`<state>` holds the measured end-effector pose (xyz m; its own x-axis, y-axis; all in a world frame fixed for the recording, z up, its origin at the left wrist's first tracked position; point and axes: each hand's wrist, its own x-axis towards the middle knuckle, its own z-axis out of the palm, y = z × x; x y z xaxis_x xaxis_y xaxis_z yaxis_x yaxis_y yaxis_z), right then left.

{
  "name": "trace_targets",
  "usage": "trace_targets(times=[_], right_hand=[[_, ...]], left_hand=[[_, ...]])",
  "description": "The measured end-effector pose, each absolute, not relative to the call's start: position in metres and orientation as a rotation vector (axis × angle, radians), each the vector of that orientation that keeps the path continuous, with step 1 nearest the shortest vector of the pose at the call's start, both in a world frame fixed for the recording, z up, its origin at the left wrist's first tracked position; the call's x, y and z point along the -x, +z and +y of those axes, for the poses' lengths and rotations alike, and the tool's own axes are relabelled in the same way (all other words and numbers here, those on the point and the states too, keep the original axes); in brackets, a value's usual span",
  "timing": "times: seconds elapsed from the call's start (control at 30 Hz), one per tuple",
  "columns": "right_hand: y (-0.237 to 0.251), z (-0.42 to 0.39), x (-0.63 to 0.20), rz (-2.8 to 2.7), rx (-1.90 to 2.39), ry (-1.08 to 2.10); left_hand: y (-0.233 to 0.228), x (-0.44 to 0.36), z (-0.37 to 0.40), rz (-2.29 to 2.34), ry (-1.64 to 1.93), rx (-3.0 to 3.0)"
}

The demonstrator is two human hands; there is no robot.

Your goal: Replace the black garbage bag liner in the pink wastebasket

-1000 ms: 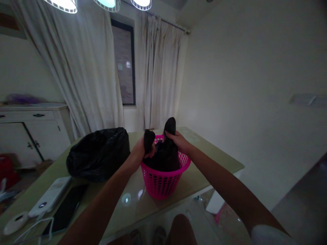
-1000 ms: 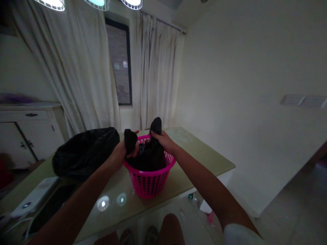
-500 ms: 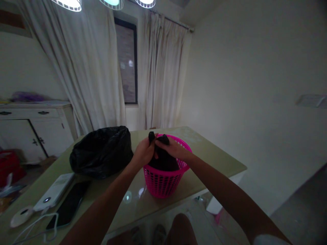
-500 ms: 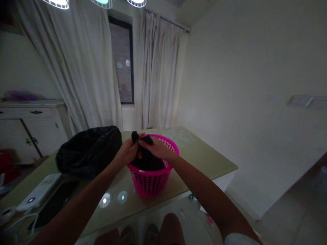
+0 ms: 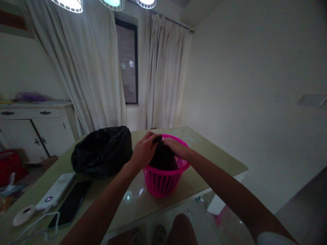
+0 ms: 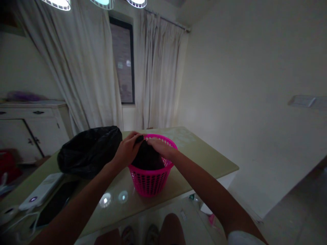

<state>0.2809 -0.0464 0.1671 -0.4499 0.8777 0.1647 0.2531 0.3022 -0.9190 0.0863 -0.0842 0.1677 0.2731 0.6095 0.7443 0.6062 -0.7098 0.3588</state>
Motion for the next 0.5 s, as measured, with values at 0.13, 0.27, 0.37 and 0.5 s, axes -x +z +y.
trace_targets(times=[0.13, 0.27, 0.37, 0.5], right_hand=[[0.170, -0.044, -0.281, -1.995, 0.897, 1.036], [0.166, -0.041, -0.278, -1.850, 0.943, 0.935], [0.163, -0.045, -0.276, -1.677, 0.930, 1.236], [0.173, -0.057, -0.279, -1.684, 0.850, 1.517]], left_hand=[[0.166, -0.086, -0.084, 0.903, 1.367, -2.649], [0.168, -0.089, -0.086, 1.049, 1.322, -2.641], [0.170, -0.089, -0.086, 1.245, 1.332, -2.553], [0.173, -0.087, -0.084, 1.410, 1.363, -2.431]])
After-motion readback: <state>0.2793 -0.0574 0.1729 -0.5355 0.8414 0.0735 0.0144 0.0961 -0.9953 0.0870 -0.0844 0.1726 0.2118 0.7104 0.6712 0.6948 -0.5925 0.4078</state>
